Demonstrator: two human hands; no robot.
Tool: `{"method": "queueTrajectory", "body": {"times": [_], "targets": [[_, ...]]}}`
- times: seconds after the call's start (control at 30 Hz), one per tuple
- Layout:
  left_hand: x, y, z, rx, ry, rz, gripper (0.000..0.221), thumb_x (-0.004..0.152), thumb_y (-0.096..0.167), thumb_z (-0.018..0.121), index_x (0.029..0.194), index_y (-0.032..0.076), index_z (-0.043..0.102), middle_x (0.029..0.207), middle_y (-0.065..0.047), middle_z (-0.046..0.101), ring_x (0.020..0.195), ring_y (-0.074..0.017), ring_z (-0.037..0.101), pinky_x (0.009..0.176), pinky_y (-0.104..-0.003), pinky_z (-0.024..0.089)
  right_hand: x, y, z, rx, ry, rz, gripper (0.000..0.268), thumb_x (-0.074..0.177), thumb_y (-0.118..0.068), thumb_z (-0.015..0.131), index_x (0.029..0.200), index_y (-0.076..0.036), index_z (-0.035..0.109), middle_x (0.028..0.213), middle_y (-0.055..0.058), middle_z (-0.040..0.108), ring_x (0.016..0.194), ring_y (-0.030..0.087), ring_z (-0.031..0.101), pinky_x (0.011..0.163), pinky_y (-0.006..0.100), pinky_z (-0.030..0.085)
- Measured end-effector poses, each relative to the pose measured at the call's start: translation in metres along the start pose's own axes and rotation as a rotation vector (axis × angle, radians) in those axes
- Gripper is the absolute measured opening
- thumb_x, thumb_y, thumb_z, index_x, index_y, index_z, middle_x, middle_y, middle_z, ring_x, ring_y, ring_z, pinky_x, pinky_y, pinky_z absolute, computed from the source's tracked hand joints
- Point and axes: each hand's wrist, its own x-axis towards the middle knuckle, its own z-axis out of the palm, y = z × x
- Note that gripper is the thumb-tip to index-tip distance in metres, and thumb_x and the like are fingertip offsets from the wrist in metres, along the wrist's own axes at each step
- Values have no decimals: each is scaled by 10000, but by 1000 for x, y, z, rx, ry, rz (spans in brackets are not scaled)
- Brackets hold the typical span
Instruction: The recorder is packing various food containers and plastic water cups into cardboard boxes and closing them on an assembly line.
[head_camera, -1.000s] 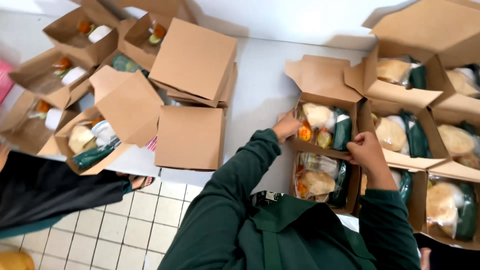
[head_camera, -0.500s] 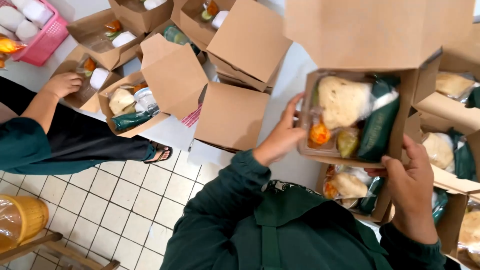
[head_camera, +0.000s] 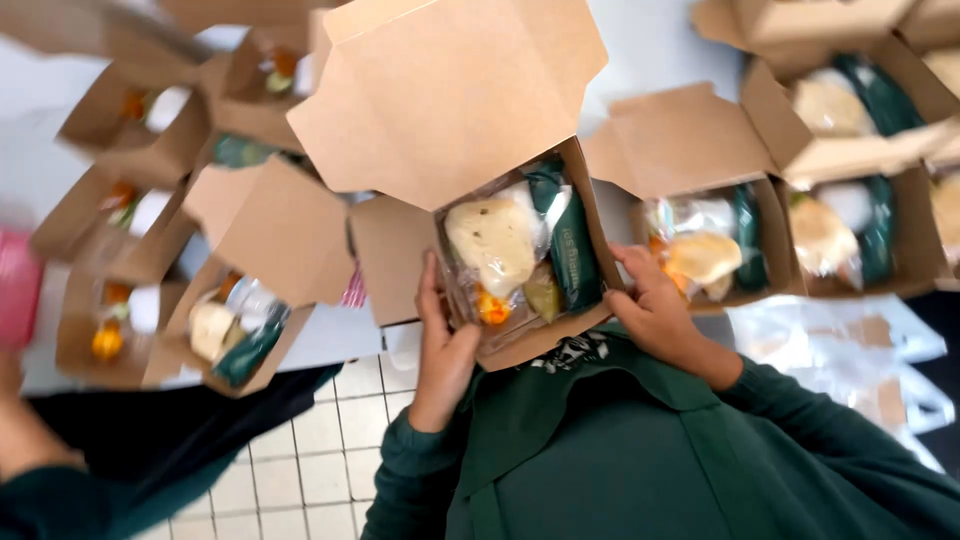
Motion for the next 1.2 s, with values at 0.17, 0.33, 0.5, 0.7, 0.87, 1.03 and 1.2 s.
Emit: {"method": "queueTrajectory", "body": {"times": [0.17, 0.33, 0.5, 0.7, 0.87, 1.03, 1.2], "targets": [[28, -87, 33, 428, -180, 157, 901, 795, -51, 485, 1641, 17, 183, 1557, -229, 324, 1473, -371, 336, 1270, -436, 228, -26, 104, -38, -460, 199, -155, 596, 915, -43, 597, 1496, 28, 483, 1427, 208, 558, 1273, 357, 595, 975, 402, 537], [44, -167, 44, 554, -170, 31, 922, 772, -78, 496, 1625, 10, 157, 1573, -259, 290, 1464, -401, 291, 1243, -434, 212, -19, 110, -58, -316, 81, 165, 568, 922, -125, 577, 1476, -38, 487, 1372, 177, 581, 1169, 369, 632, 883, 405, 560], [59, -249, 30, 371, -65, -16, 967, 714, -128, 407, 1629, 10, 127, 1631, -250, 297, 1520, -365, 310, 1249, -385, 223, 13, 71, -117, -865, 165, 194, 342, 1030, -230, 629, 1372, -222, 635, 1368, -11, 654, 931, 194, 677, 775, 376, 595], [61, -269, 31, 374, 29, -74, 904, 759, -126, 436, 1624, 39, 236, 1615, -209, 356, 1502, -333, 351, 1246, -358, 258, 59, 91, -144, -1221, 89, -367, 605, 740, -319, 809, 1303, -126, 700, 1236, 28, 709, 1157, 263, 605, 909, 478, 459], [60, -262, 36, 284, 13, -82, 890, 763, -99, 457, 1616, 58, 260, 1617, -198, 362, 1516, -325, 337, 1247, -365, 240, 48, 59, -143, -1121, 184, -300, 429, 869, -304, 823, 1258, -153, 725, 1190, 33, 727, 1184, 271, 593, 1071, 493, 411], [57, -268, 32, 336, 12, -87, 908, 755, -99, 464, 1622, 65, 246, 1634, -212, 326, 1527, -335, 307, 1251, -375, 228, 79, 43, -58, -773, 14, -449, 487, 899, -309, 796, 1318, -97, 667, 1240, 87, 697, 1187, 290, 594, 1026, 456, 440], [58, -275, 28, 345, 3, -41, 911, 767, -104, 461, 1633, 63, 231, 1629, -231, 336, 1534, -352, 305, 1262, -380, 216, 106, 50, 10, -1005, -176, -546, 554, 855, -288, 787, 1360, -115, 634, 1263, 66, 652, 1180, 282, 597, 950, 468, 428]]}}
